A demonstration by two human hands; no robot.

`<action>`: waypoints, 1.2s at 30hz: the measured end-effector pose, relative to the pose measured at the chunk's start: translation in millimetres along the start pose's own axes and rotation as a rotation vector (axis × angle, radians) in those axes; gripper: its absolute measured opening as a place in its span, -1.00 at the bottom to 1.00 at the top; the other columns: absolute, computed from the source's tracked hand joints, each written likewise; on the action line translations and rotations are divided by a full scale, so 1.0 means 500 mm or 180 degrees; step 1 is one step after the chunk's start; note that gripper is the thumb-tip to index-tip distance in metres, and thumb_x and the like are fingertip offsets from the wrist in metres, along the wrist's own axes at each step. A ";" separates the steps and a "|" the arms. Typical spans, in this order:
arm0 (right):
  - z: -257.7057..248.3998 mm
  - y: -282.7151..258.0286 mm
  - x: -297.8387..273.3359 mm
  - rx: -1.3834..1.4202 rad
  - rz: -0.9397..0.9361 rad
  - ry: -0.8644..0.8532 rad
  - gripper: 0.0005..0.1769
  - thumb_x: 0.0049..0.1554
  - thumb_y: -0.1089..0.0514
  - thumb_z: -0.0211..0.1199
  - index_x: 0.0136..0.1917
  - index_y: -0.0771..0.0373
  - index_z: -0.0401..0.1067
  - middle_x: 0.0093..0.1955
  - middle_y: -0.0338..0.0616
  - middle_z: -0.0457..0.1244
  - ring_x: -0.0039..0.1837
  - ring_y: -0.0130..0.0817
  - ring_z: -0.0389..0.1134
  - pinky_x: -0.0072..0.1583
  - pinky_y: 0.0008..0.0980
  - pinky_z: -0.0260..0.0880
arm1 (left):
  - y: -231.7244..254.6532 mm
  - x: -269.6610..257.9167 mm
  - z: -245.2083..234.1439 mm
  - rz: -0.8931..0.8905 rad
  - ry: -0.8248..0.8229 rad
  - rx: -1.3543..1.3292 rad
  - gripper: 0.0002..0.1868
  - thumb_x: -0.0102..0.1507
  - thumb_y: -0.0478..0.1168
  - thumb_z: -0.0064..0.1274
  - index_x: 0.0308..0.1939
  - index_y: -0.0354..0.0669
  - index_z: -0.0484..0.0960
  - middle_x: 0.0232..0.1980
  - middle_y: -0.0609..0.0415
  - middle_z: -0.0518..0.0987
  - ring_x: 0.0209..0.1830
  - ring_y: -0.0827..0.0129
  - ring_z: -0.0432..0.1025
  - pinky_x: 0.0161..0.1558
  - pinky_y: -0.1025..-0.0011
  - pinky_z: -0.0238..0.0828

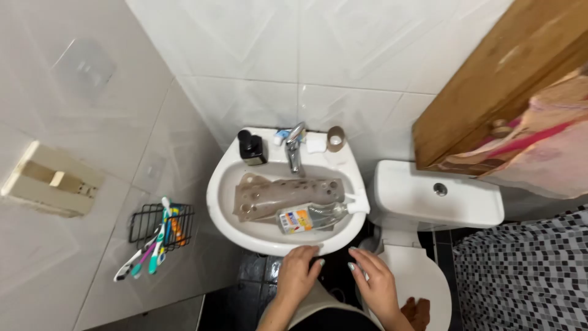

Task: Cleaning a detached toilet seat in a bathroom sink using cleaning spray, a brush, and a sponge.

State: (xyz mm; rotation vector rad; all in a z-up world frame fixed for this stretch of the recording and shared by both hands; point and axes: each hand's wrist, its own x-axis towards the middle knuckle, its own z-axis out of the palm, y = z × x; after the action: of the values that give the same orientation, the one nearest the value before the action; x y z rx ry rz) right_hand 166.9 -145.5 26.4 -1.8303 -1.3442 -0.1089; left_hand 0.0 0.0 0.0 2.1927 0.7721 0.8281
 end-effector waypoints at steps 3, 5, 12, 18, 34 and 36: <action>0.017 -0.010 0.000 0.0117 0.0156 -0.0022 -0.66 0.11 0.21 0.29 0.18 0.22 0.55 0.18 -0.01 0.40 0.19 -0.08 0.45 0.20 -0.24 0.42 | -0.033 0.000 -0.020 -0.0025 0.0177 -0.0045 -0.65 0.17 -0.20 0.17 0.02 -0.23 0.67 0.05 -0.14 0.63 0.08 -0.07 0.47 0.13 0.12 0.36; 0.017 -0.011 0.015 0.0141 0.0673 -0.0080 -0.63 0.10 0.20 0.26 0.20 0.16 0.54 0.22 -0.06 0.38 0.15 -0.13 0.46 0.08 -0.27 0.47 | -0.047 0.010 -0.033 0.0010 0.0156 -0.0055 -0.64 0.17 -0.20 0.17 0.03 -0.23 0.67 0.06 -0.13 0.63 0.09 -0.06 0.47 0.13 0.12 0.36; 0.070 0.011 0.039 -0.0496 0.0696 0.0860 -0.63 0.16 0.21 0.25 0.25 0.15 0.52 0.26 -0.02 0.38 0.28 -0.07 0.41 0.28 -0.24 0.38 | -0.076 0.087 -0.098 0.0760 -0.0185 -0.0014 -0.61 0.16 -0.21 0.20 0.06 -0.26 0.64 0.09 -0.17 0.61 0.15 -0.12 0.44 0.13 0.07 0.34; 0.149 -0.109 0.006 -0.0134 0.1293 0.1372 -0.63 0.13 0.21 0.28 0.23 0.16 0.52 0.26 -0.07 0.38 0.29 -0.10 0.40 0.29 -0.25 0.37 | -0.045 0.150 -0.131 0.1209 -0.0851 -0.0309 -0.67 0.19 -0.25 0.18 0.03 -0.21 0.67 0.11 -0.19 0.61 0.13 -0.12 0.45 0.11 0.10 0.37; 0.109 -0.060 -0.457 -0.0415 0.3946 0.3179 -0.65 0.20 0.20 0.20 0.26 0.20 0.50 0.30 -0.03 0.36 0.29 -0.12 0.41 0.06 -0.31 0.45 | -0.120 0.168 0.090 0.1264 -0.2149 -0.0698 -0.80 0.24 -0.30 0.10 -0.08 -0.26 0.68 -0.17 -0.05 0.69 -0.23 0.30 0.59 -0.21 0.38 0.53; 0.092 -0.004 -0.492 -0.0317 0.4032 0.3096 -0.64 0.19 0.19 0.22 0.26 0.20 0.50 0.29 0.01 0.35 0.24 -0.08 0.42 0.11 -0.28 0.45 | -0.096 0.165 0.098 0.0560 -0.2203 -0.0317 -0.82 0.27 -0.26 0.09 -0.11 -0.25 0.68 -0.26 -0.07 0.71 -0.29 0.27 0.61 -0.17 0.37 0.53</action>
State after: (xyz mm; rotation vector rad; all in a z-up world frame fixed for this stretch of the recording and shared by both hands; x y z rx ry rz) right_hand 43.9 -298.8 -128.7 -1.9508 0.5430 -0.3213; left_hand 73.3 69.1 -36.5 2.2557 0.1922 0.1382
